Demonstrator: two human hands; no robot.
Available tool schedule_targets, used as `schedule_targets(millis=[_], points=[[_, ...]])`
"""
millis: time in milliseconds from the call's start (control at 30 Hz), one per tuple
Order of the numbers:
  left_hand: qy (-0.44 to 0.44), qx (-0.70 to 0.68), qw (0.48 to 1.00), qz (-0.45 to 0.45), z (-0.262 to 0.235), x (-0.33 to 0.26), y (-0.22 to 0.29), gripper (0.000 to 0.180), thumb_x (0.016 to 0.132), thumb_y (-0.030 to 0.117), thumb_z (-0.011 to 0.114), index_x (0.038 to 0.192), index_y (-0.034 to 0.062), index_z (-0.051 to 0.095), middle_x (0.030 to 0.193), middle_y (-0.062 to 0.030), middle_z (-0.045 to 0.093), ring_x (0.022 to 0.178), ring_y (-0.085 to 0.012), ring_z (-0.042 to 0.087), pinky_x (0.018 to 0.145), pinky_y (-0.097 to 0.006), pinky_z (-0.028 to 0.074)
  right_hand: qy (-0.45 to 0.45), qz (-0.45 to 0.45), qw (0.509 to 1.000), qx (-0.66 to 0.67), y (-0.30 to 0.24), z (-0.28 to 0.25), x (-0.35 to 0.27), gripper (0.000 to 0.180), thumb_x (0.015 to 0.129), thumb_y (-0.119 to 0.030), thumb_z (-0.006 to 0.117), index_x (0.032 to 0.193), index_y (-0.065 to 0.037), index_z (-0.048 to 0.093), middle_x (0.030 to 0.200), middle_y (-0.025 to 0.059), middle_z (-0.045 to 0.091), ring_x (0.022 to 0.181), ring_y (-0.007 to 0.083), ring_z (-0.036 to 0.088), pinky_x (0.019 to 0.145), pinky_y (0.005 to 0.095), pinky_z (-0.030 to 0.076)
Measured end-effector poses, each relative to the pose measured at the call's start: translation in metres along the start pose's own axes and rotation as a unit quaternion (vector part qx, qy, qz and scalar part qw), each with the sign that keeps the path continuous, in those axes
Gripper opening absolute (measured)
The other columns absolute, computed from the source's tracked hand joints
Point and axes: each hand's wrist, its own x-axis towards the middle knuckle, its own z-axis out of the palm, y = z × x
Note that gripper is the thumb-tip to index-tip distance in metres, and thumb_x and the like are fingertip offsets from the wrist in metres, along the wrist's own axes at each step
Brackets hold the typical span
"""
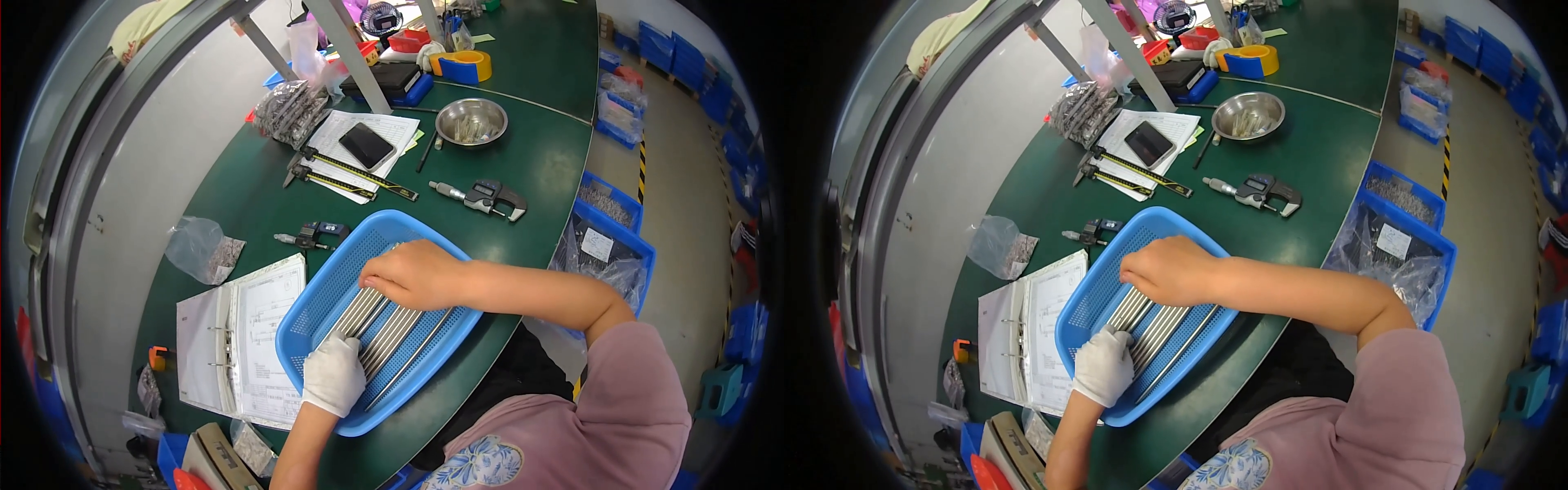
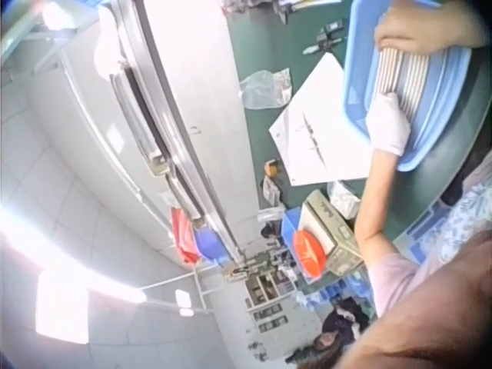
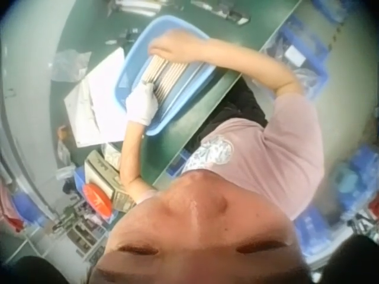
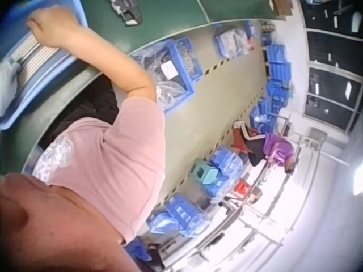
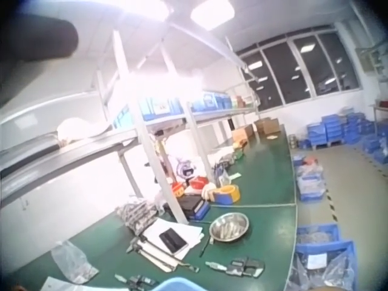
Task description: Measuring and inspecting metal rods using a digital caliper at a factory workbench.
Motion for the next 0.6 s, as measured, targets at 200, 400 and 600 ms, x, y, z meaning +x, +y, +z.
schedule_targets(millis=[200, 400, 600], points=[[-0.029, -0.047, 0.998, -0.002, -0.014, -0.013, 0.001, 0.018, 0.079, 0.019, 0.053, 0.074, 0.0023, 0.058, 0.079, -0.0164, 0.057, 0.069, -0.0335, 0.060, 0.062, -0.042, 0.050, -0.036, 0.008, 0.999, -0.019, -0.006, -0.003, 0.001, 0.023, 0.085, -0.024, 0.046, 0.086, -0.007, 0.062, 0.076, 0.0137, 0.062, 0.072, 0.0334, 0.059, 0.064, 0.0444, 0.045], [-0.083, -0.081, 0.993, -0.028, -0.004, -0.003, -0.008, 0.023, 0.080, 0.021, 0.052, 0.076, -0.0011, 0.055, 0.081, -0.0207, 0.058, 0.070, -0.0349, 0.061, 0.064, -0.043, 0.050, -0.038, 0.025, 0.999, -0.023, -0.004, 0.000, 0.003, 0.024, 0.086, -0.024, 0.044, 0.084, -0.008, 0.062, 0.074, 0.0128, 0.062, 0.072, 0.0336, 0.058, 0.065, 0.0448, 0.044], [-0.062, -0.084, 0.994, -0.039, -0.002, -0.010, 0.004, 0.023, 0.081, 0.020, 0.049, 0.075, -0.0009, 0.054, 0.076, -0.0223, 0.059, 0.069, -0.0372, 0.060, 0.064, -0.044, 0.049, -0.090, 0.044, 0.994, -0.040, -0.008, -0.012, -0.003, 0.022, 0.086, -0.023, 0.045, 0.090, -0.007, 0.060, 0.078, 0.0116, 0.061, 0.074, 0.0292, 0.058, 0.067, 0.0393, 0.044]])
